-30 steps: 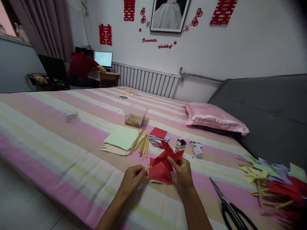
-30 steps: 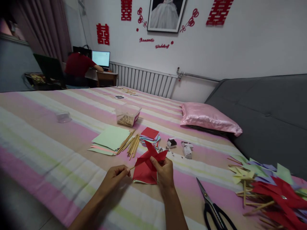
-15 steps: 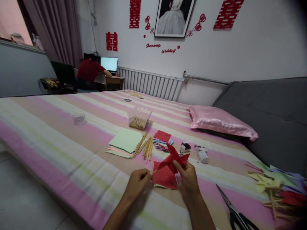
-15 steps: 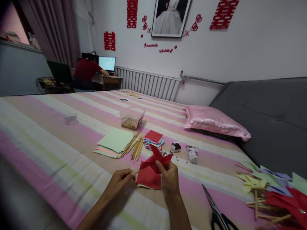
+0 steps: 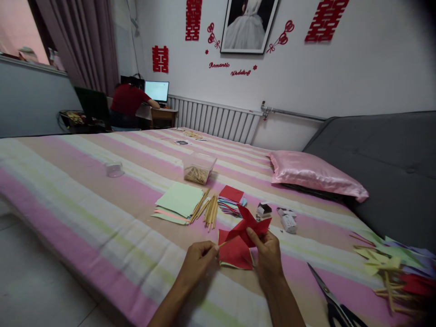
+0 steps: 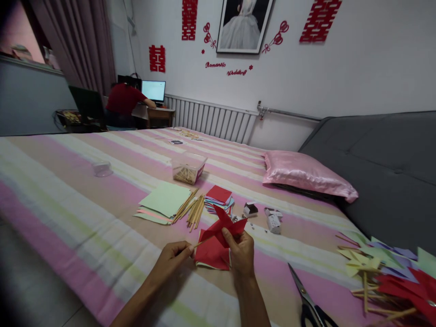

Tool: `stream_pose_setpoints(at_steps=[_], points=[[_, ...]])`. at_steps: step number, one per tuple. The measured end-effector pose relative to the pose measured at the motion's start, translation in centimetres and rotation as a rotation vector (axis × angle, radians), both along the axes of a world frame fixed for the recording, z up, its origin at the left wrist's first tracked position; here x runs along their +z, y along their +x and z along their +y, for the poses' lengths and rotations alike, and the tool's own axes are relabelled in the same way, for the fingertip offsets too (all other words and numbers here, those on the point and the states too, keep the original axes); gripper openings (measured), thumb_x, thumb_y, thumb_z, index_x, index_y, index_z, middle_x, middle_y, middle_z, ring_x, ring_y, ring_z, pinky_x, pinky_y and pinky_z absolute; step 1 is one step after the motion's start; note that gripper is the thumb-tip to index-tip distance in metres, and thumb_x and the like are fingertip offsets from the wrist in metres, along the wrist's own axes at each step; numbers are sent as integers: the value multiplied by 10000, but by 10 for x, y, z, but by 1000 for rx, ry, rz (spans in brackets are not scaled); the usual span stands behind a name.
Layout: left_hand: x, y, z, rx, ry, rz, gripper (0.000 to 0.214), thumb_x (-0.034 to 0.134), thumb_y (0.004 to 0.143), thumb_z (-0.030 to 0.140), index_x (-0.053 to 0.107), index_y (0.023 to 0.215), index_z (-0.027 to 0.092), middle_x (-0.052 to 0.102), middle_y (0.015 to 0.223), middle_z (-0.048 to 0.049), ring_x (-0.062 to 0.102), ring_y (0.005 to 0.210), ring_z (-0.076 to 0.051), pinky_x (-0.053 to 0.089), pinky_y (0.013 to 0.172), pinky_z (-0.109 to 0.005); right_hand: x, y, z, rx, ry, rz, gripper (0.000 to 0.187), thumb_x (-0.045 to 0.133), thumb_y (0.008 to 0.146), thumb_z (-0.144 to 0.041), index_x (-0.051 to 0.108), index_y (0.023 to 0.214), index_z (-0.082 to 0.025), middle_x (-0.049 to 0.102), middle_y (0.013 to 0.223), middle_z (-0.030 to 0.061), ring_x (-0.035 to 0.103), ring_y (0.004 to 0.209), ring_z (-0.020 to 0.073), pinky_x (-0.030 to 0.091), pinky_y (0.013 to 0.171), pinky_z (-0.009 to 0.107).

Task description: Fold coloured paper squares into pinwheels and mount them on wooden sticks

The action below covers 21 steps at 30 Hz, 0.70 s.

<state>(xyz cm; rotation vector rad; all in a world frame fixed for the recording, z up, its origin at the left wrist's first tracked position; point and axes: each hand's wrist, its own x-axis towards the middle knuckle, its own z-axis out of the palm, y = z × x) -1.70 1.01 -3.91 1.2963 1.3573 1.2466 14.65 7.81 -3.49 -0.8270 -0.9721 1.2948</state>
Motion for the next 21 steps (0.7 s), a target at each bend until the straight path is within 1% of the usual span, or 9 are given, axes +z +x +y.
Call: stream_pose_setpoints(at_steps=[3, 7, 10, 13, 17, 21], points=[[0, -3, 0, 18, 5, 25, 319, 483, 757, 373, 582, 570, 134, 483, 540, 15, 442, 564, -128, 311, 541, -226, 2, 0, 0, 20, -6, 33, 251, 759, 627, -287, 639, 805, -156, 694, 745, 30, 633, 670, 177, 500, 633, 295], [1, -6, 0, 56, -32, 32, 299, 490, 742, 365, 581, 564, 143, 468, 519, 20, 428, 544, -128, 309, 522, -223, 5, 8, 5, 28, 80, 58, 308, 708, 683, -322, 601, 942, -195, 673, 862, 29, 621, 756, 171, 488, 696, 302], [2, -6, 0, 70, -46, 30, 290, 504, 724, 374, 573, 556, 148, 447, 519, 24, 406, 536, -124, 301, 511, -218, 6, 17, 10, -65, 114, 29, 287, 679, 700, -356, 603, 918, -186, 649, 851, 30, 599, 723, 154, 475, 667, 278], [4, -5, 1, 57, -76, 5, 286, 508, 714, 385, 553, 548, 157, 433, 512, 29, 386, 515, -120, 289, 497, -218, 5, 20, 14, -151, 93, 57, 281, 692, 680, -347, 610, 895, -185, 631, 832, 23, 577, 691, 138, 454, 615, 248], [5, -5, 2, 52, -67, 17, 282, 505, 714, 375, 566, 546, 157, 449, 513, 26, 400, 523, -124, 289, 511, -223, 3, 19, 15, -186, 91, 63, 243, 708, 660, -307, 612, 848, -184, 614, 783, 8, 552, 654, 123, 425, 577, 229], [5, -6, 3, 60, -42, 53, 288, 496, 709, 372, 592, 545, 156, 469, 505, 24, 405, 523, -128, 291, 529, -228, 3, 18, 14, -204, 110, 13, 264, 707, 654, -310, 615, 862, -174, 612, 775, 19, 543, 641, 128, 408, 549, 227]])
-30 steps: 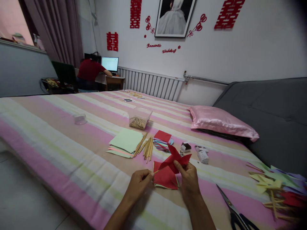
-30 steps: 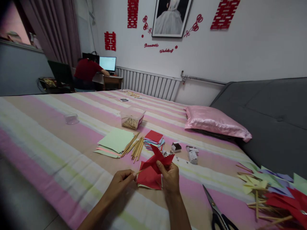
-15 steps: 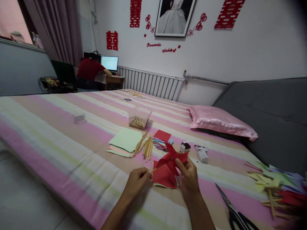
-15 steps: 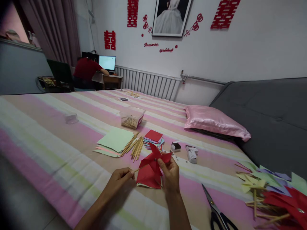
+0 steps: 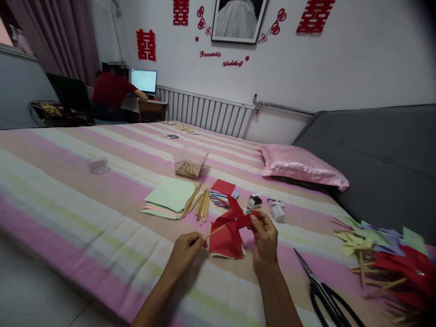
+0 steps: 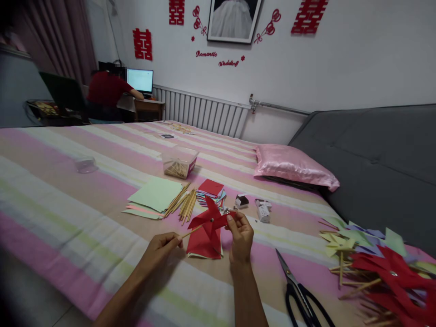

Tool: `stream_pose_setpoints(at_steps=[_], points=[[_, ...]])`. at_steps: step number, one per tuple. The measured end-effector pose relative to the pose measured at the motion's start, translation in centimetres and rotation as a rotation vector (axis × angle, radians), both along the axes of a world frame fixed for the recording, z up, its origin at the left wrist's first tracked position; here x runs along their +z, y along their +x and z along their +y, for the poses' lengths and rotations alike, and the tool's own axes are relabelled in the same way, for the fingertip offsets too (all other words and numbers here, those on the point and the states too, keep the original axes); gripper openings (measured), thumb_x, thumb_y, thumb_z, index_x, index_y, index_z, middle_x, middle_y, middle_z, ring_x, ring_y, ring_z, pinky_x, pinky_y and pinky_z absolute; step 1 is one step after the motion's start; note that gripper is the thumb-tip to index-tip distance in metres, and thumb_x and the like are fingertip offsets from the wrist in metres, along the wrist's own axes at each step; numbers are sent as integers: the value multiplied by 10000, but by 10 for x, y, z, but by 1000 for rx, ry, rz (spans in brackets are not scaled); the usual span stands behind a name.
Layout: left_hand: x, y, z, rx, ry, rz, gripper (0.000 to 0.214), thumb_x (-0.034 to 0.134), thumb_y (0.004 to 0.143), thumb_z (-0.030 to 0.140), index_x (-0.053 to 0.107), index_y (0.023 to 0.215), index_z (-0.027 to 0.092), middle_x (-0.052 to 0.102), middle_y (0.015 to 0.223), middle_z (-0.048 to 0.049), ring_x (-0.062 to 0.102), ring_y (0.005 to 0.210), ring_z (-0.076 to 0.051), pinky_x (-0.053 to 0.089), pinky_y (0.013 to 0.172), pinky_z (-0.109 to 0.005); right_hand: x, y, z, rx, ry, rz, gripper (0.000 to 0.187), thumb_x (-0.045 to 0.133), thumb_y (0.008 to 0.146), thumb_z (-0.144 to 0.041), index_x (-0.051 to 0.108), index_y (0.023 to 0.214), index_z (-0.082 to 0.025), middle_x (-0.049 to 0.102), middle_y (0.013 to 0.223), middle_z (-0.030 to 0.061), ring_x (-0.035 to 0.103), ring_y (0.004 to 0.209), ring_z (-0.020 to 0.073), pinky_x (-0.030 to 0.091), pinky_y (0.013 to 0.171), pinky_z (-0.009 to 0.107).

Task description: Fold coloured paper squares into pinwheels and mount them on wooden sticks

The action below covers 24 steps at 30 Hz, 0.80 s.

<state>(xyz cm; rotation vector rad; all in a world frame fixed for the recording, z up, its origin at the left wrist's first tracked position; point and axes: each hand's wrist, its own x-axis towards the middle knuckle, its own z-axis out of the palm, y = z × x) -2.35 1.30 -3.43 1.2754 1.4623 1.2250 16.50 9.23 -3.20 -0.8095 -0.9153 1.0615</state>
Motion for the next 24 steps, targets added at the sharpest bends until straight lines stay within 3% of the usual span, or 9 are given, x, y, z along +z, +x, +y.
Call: stream_pose_setpoints(at_steps=[15, 20, 24], points=[[2, 0, 0, 28, 19, -14, 286, 494, 715, 371, 589, 546, 160, 475, 504, 25, 412, 531, -131, 283, 529, -228, 2, -2, -3, 51, 2, -78, 286, 688, 664, -311, 601, 897, -170, 593, 799, 27, 511, 613, 119, 411, 521, 224], [0, -2, 0, 43, 23, -34, 291, 502, 710, 373, 593, 537, 158, 450, 491, 37, 391, 515, -118, 273, 525, -228, 7, -3, -8, 47, 92, -163, 242, 657, 709, -310, 603, 913, -191, 601, 911, 45, 534, 681, 136, 419, 548, 232], [4, -5, -2, 81, -5, -38, 303, 509, 696, 396, 590, 527, 158, 411, 478, 37, 368, 513, -121, 267, 523, -232, 13, 1, -11, 110, 199, -258, 250, 645, 733, -283, 591, 970, -228, 544, 1153, 67, 568, 832, 168, 440, 624, 254]])
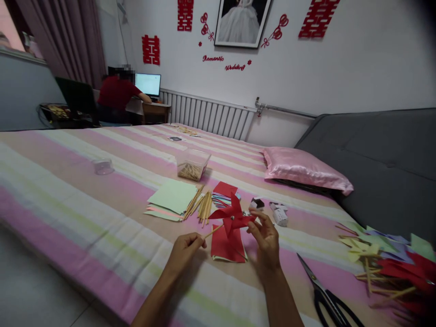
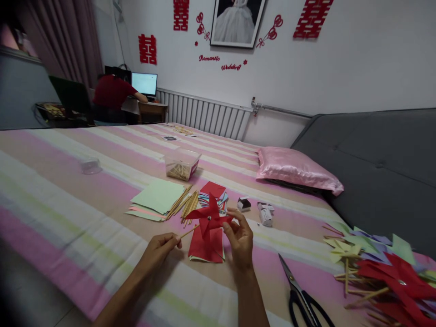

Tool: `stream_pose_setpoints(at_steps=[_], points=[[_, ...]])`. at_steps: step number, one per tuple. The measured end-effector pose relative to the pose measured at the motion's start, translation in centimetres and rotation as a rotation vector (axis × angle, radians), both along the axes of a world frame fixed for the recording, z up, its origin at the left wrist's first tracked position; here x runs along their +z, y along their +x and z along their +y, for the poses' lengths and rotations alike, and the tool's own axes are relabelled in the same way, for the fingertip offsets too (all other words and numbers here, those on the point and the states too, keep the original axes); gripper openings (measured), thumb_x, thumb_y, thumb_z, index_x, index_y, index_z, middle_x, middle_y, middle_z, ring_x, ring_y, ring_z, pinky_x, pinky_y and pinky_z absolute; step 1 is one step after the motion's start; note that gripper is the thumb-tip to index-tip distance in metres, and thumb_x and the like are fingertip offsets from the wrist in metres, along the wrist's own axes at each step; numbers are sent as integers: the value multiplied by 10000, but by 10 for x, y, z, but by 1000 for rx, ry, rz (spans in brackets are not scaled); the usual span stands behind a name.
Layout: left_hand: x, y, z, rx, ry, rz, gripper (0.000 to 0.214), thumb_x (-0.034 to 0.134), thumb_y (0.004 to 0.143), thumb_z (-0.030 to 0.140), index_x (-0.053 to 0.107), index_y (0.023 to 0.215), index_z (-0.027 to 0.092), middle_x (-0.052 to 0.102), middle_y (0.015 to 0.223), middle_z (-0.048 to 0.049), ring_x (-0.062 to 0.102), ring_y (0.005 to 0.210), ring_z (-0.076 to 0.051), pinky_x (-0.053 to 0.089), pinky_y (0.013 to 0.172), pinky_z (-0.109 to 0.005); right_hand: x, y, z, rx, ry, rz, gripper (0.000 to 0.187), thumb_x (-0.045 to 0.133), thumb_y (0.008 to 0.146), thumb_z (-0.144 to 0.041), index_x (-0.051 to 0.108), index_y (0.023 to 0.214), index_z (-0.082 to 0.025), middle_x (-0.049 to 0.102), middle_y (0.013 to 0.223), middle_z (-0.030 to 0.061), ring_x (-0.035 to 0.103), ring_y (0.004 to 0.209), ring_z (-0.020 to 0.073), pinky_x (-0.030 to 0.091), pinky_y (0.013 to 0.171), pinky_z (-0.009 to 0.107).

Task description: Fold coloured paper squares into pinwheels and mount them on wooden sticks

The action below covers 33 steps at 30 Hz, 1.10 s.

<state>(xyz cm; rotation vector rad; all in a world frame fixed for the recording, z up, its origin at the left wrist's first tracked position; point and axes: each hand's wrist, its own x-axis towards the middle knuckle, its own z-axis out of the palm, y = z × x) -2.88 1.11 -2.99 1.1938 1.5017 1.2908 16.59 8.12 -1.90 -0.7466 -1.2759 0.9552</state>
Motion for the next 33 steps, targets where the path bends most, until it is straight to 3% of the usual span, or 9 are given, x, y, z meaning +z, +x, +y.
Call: stream_pose_setpoints(at_steps=[5, 11, 16, 20, 28, 33], points=[[4, -8, -1, 39, -29, -53, 296, 519, 676, 399, 593, 528, 153, 353, 453, 49, 300, 465, -100, 221, 474, -228, 0, 6, 1, 24, 113, -218, 301, 722, 652, -229, 608, 930, -237, 430, 1302, 80, 543, 986, 223, 461, 717, 312], [-5, -19, 2, 22, -83, -71, 294, 510, 640, 394, 606, 510, 148, 301, 404, 71, 240, 402, -81, 157, 437, -233, -7, 4, 4, -69, 168, -416, 152, 716, 661, -254, 643, 791, -223, 452, 1273, 87, 458, 1127, 290, 456, 757, 366], [-10, -22, 2, -27, -101, -83, 267, 511, 618, 344, 615, 484, 137, 358, 396, 56, 266, 414, -80, 163, 443, -235, -12, 9, 7, -46, 198, -443, 87, 695, 683, -281, 655, 712, -209, 514, 1172, 100, 506, 1057, 284, 409, 875, 442], [-7, -19, -1, -35, -138, -128, 232, 505, 597, 302, 604, 463, 141, 364, 372, 56, 265, 397, -76, 179, 443, -235, -12, 10, 6, 28, 192, -468, 89, 698, 684, -291, 671, 696, -208, 532, 1164, 102, 554, 952, 247, 448, 843, 413], [-10, -22, 0, -94, -138, -142, 234, 502, 610, 282, 605, 442, 156, 334, 332, 62, 247, 366, -72, 193, 439, -239, -9, 6, 3, 98, 219, -528, 74, 673, 714, -287, 696, 738, -220, 544, 1182, 101, 569, 932, 231, 486, 822, 381], [-18, -22, 1, -103, -117, -151, 221, 513, 621, 255, 620, 452, 160, 504, 393, 1, 403, 415, -105, 258, 453, -241, -9, 7, 3, 116, 240, -531, 76, 666, 722, -290, 692, 725, -219, 549, 1185, 102, 580, 922, 222, 496, 811, 357]])
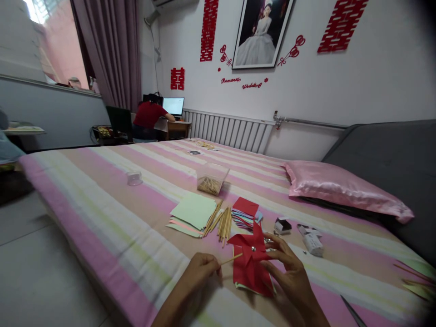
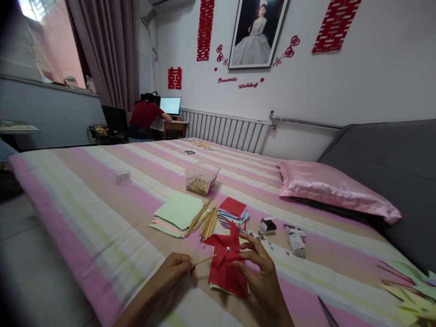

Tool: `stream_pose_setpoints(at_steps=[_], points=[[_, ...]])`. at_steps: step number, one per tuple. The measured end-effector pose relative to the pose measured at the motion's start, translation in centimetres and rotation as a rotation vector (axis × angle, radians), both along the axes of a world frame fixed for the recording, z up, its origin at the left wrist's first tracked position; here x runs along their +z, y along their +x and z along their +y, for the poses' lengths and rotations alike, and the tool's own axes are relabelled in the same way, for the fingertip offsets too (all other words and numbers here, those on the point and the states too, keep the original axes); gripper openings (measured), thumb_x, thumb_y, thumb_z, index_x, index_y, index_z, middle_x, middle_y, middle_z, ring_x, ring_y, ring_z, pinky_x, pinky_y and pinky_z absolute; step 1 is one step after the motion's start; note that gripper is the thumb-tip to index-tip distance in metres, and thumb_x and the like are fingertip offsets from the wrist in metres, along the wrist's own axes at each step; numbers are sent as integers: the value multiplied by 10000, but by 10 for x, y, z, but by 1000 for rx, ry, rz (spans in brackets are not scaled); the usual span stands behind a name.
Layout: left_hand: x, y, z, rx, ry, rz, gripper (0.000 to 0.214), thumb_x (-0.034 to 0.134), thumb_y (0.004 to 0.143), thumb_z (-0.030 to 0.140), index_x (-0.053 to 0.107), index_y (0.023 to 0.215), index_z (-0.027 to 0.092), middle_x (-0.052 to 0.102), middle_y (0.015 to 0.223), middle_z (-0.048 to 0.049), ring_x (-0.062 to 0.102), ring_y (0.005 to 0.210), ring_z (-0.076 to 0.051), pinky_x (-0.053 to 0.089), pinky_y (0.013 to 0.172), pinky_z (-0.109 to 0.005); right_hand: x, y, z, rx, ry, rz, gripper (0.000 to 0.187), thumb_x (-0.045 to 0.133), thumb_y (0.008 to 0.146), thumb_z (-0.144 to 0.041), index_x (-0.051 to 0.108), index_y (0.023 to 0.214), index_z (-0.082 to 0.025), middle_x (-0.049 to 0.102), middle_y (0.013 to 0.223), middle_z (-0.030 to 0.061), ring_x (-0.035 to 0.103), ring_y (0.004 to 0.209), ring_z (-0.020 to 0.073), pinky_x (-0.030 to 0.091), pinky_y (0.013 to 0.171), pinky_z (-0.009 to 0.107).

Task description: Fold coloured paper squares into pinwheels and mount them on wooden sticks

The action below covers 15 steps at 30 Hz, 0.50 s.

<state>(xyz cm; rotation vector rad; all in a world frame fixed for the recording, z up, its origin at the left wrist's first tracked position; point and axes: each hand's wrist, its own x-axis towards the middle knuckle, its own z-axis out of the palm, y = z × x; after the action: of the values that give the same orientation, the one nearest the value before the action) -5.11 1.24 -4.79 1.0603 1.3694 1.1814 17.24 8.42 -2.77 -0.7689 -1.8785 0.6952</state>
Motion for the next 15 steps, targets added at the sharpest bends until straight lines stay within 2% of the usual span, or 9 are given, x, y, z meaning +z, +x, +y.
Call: stream_pose_setpoints(at_steps=[6, 12, 15], points=[[-7, -2, 1, -35, 6, 54, 235, 515, 656, 253, 649, 488, 158, 601, 470, -28, 465, 469, -125, 308, 477, -238, 0, 1, 1, -37, -3, -58, 117, 645, 735, -316, 697, 738, -212, 568, 1171, 109, 604, 925, 226, 502, 809, 346], [-10, -3, 2, -58, 25, 92, 259, 495, 678, 258, 665, 517, 146, 602, 490, -26, 471, 499, -123, 311, 505, -232, -1, 2, 0, -62, 14, -122, 150, 621, 750, -332, 703, 753, -207, 630, 1075, 119, 595, 993, 254, 480, 852, 373], [-8, -2, 1, -56, 30, 109, 266, 489, 672, 261, 655, 500, 144, 554, 448, -6, 431, 468, -106, 289, 501, -229, -1, 1, -1, -43, 6, -118, 162, 606, 761, -337, 700, 755, -205, 655, 1016, 117, 609, 961, 253, 479, 845, 381]])
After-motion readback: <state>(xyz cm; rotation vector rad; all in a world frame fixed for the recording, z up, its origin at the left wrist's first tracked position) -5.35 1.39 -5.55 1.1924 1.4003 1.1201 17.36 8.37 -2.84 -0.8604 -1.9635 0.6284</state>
